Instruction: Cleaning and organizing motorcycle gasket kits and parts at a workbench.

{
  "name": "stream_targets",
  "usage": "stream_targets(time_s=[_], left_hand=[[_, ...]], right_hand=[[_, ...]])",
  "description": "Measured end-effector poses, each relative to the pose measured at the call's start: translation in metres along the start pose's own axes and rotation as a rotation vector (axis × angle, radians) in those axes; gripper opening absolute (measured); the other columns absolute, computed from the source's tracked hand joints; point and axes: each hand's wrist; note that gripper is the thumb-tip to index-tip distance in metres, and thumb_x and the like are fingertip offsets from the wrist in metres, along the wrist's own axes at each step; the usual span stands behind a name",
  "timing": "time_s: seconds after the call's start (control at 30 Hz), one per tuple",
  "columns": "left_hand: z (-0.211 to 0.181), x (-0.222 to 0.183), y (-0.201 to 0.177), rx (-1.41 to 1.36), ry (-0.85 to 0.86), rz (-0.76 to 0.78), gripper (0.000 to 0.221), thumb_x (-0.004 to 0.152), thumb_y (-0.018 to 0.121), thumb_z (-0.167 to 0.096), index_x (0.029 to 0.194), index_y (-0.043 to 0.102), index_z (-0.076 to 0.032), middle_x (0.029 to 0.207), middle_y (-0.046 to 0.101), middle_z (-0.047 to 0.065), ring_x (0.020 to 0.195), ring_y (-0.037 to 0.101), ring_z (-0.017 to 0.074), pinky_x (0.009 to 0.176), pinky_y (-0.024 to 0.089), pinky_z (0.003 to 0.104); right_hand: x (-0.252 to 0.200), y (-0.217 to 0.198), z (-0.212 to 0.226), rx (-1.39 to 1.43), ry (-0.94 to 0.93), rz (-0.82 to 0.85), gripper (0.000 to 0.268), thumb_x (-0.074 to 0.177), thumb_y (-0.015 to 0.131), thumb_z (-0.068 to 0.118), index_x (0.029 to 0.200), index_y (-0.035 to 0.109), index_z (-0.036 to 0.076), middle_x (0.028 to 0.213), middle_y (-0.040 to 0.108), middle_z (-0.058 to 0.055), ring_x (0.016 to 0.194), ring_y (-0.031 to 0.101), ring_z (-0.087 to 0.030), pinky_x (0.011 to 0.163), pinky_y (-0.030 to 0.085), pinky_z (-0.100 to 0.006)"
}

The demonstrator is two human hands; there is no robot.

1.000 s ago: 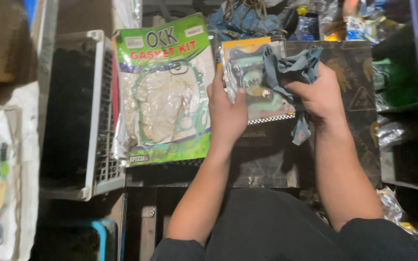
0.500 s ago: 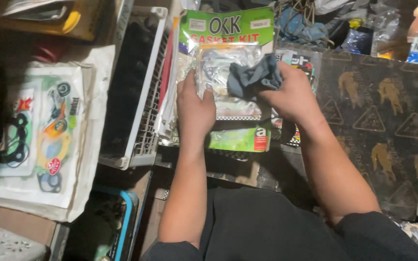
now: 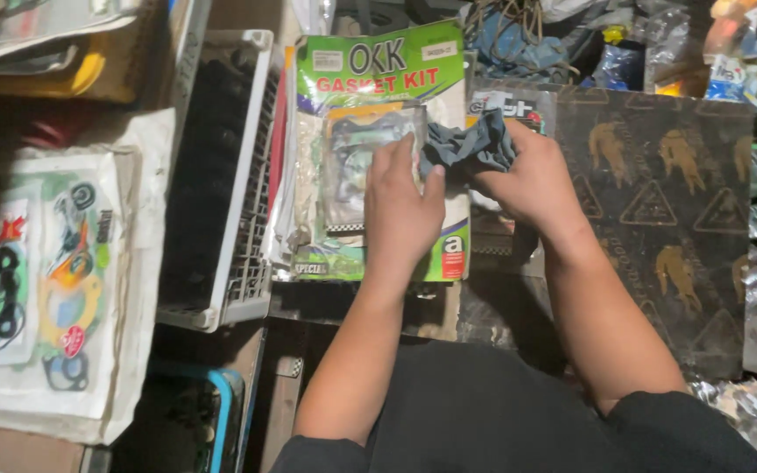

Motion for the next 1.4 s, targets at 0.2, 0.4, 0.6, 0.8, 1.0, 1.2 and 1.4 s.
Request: stream_targets(time_s=[0.2,0.4,0.6,0.8,1.0,1.2,1.4], left_hand=[[-0.031,-0.006,0.04,-0.042,0.081,0.061,0.055,0.092,0.066,-0.019,0.138,0.055,0.008,0.127,0.058,0.028,0.122,0.056,0.0513,0.104,0.045,0.056],[-0.063,-0.024,0.083,-0.067,0.136,0.158,0.061,0.093,0.064,-0.016,0.142,0.046,0.017,0.133,0.053,0.038,0.128,0.05,0.0576,0.109,0.039,0.061],[-0.05,-0.032,0.132,-0.052,-0.059,0.235,0.067,0.093,0.057,-0.012,0.148,0.035,0.018,0.145,0.043,0.039,0.135,0.044,0.0565,0.112,0.036,0.06],[-0.027,-0.036,0.154,-0.044,-0.171,0.205,0.068,0.094,0.057,-0.01,0.148,0.031,0.02,0.148,0.038,0.039,0.139,0.04,0.0565,0.115,0.033,0.059],[0.001,-0.038,0.162,-0.04,-0.227,0.163,0.071,0.095,0.057,-0.013,0.148,0.029,0.024,0.151,0.034,0.042,0.143,0.036,0.0558,0.118,0.031,0.058],[0.0,-0.042,0.157,-0.147,-0.282,0.16,0.07,0.097,0.055,-0.012,0.148,0.024,0.026,0.153,0.029,0.045,0.146,0.032,0.0557,0.12,0.028,0.058],[0.006,-0.046,0.164,-0.064,-0.285,0.162,0.07,0.097,0.054,-0.016,0.148,0.028,0.024,0.153,0.031,0.042,0.145,0.033,0.0544,0.12,0.029,0.057]], right_hand=[[0.001,-0.031,-0.044,-0.022,0.089,-0.054,0.03,0.071,0.08,0.02,0.1,0.073,0.016,0.083,0.072,-0.011,0.094,0.07,-0.037,0.072,0.047,-0.048],[-0.01,-0.048,-0.093,-0.002,0.131,-0.087,0.033,0.07,0.079,0.018,0.102,0.073,0.013,0.083,0.071,-0.014,0.093,0.07,-0.036,0.072,0.048,-0.048],[-0.009,-0.053,-0.122,-0.102,0.146,-0.055,0.033,0.072,0.076,0.014,0.105,0.072,0.009,0.088,0.073,-0.018,0.096,0.07,-0.043,0.075,0.051,-0.053],[-0.005,-0.035,-0.144,-0.125,0.162,-0.009,0.032,0.075,0.076,0.017,0.104,0.071,0.006,0.089,0.073,-0.021,0.097,0.07,-0.046,0.077,0.053,-0.055],[-0.006,-0.021,-0.153,-0.128,0.155,0.02,0.032,0.076,0.079,0.019,0.105,0.071,0.006,0.089,0.072,-0.022,0.099,0.068,-0.047,0.078,0.053,-0.055],[-0.002,-0.012,-0.161,-0.174,0.184,0.06,0.031,0.078,0.08,0.026,0.102,0.069,0.009,0.089,0.072,-0.019,0.1,0.069,-0.044,0.079,0.053,-0.056],[-0.003,-0.006,-0.158,-0.19,0.019,0.059,0.037,0.075,0.081,0.016,0.106,0.067,0.003,0.1,0.07,-0.026,0.105,0.065,-0.05,0.084,0.052,-0.06]])
Point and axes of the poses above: each hand's wrist, its own x-axis towards the middle knuckle, its own y-axis out of the palm, z = x × y
